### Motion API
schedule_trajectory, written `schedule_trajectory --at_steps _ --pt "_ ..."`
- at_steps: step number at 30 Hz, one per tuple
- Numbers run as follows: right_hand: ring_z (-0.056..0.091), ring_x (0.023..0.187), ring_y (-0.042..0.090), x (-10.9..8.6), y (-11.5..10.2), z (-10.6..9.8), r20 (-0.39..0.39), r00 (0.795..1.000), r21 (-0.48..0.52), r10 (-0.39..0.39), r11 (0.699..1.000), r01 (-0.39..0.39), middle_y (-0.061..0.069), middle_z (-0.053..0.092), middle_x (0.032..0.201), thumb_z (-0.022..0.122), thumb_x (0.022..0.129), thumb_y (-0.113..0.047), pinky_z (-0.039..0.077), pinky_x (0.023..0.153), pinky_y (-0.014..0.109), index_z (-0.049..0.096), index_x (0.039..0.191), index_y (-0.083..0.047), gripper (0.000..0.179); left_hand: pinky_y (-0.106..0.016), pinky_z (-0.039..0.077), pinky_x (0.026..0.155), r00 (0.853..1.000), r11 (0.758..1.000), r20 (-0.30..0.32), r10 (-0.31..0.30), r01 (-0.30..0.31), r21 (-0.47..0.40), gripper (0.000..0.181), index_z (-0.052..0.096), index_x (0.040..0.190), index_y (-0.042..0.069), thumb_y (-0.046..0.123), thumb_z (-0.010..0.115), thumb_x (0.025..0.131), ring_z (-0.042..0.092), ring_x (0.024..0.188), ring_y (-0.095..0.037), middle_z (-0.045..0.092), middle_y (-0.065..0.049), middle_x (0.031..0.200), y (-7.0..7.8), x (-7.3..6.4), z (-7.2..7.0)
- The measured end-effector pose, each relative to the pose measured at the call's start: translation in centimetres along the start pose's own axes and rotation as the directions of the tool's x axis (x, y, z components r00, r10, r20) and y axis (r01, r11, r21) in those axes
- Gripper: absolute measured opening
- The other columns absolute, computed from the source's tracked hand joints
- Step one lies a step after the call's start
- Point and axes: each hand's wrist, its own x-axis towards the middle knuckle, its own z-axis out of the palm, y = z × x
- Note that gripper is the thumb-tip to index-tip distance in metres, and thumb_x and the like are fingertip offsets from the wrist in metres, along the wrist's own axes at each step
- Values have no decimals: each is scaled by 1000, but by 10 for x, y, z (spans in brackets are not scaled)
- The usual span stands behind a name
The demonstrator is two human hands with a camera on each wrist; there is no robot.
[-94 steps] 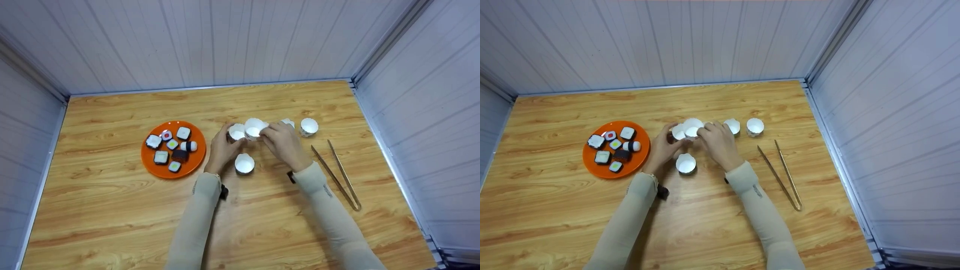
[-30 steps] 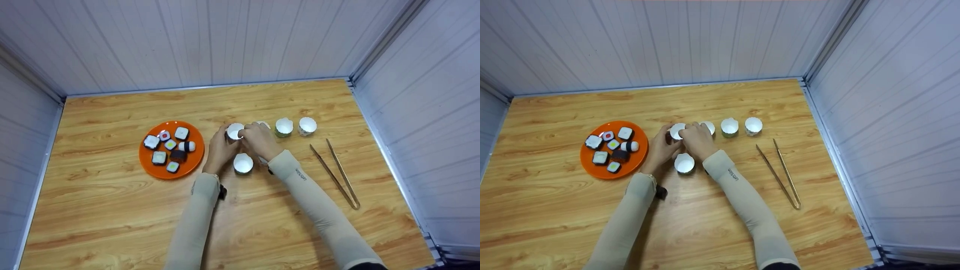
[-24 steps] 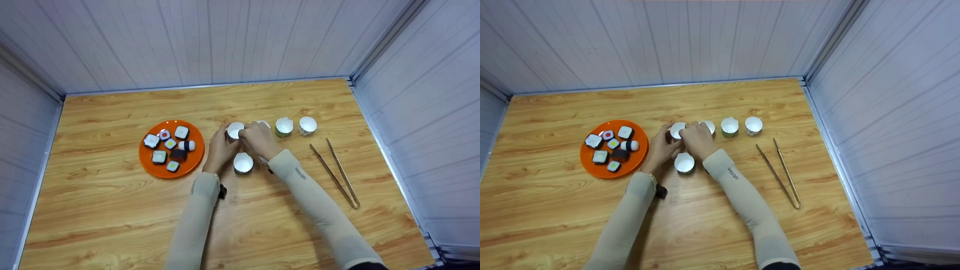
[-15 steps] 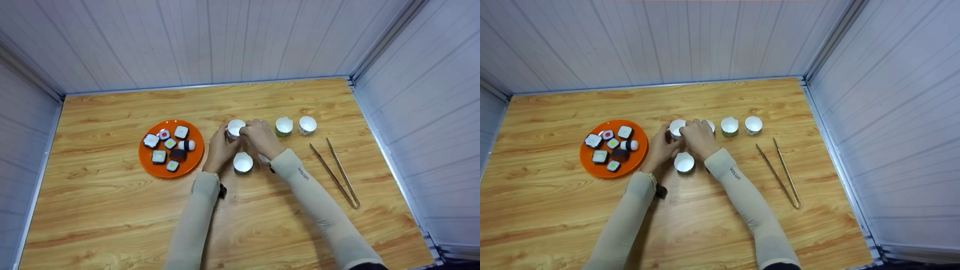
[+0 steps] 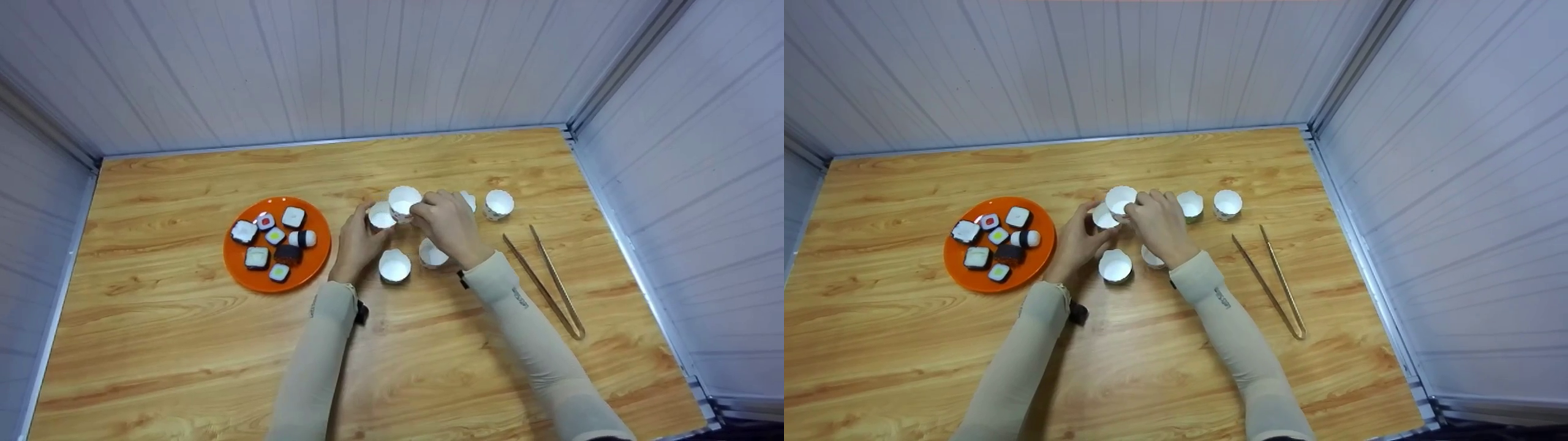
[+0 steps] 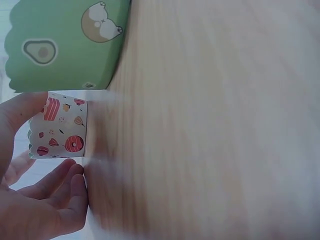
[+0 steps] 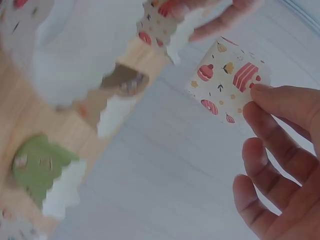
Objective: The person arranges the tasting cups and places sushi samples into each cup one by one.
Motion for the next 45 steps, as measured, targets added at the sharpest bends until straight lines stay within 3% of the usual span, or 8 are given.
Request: schedule_trajectory --at_steps 6,13,19,24,32,40,45 --pt "59 72 25 -24 13 -22 -47 998 19 32 999 -31 4 68 87 74 91 -9 41 60 39 77 91 -11 4 -43 37 106 1000 1000 23 -19 19 0 66 49 143 7 22 80 87 50 128 -30 56 -16 137 1 0 0" --pt "58 70 28 -70 28 -40 -92 989 -26 119 992 -122 7 69 86 78 86 -5 42 59 41 77 88 -11 6 -40 36 108 999 999 28 -41 41 -26 66 49 143 7 20 80 87 49 129 -27 56 -13 137 2 1 0" --pt "59 70 28 -112 32 -35 -60 977 -78 203 975 -207 6 67 82 84 80 -7 42 58 43 77 86 -11 10 -42 36 107 999 998 25 -44 45 -34 67 48 144 8 19 80 87 49 129 -27 56 -13 137 1 0 -1" --pt "59 66 27 -134 30 -21 -20 971 -81 237 968 -237 6 65 78 86 77 -9 42 54 41 77 83 -10 11 -41 37 107 999 998 27 -48 49 -45 66 48 145 8 20 79 88 49 129 -27 56 -13 137 2 0 -1" --pt "60 68 27 -140 24 -10 43 965 -64 257 965 -254 7 68 80 84 79 -6 42 56 41 78 84 -9 8 -42 37 107 999 998 25 -47 48 -50 67 48 145 9 21 80 87 49 129 -27 56 -13 137 2 -1 -1" --pt "61 68 27 -139 21 -12 -1 973 -91 231 969 -230 6 67 79 87 74 -1 43 55 41 78 85 -9 16 -42 37 107 1000 998 13 -20 21 -63 68 48 145 9 20 81 86 50 128 -28 57 -15 135 -1 -2 -1" --pt "60 68 27 -128 22 -23 -4 973 -61 232 971 -231 7 68 79 83 78 1 48 58 42 78 87 -7 13 -43 37 107 1000 998 13 -28 29 -59 69 47 145 9 21 81 87 50 129 -28 57 -15 135 -1 -2 0"
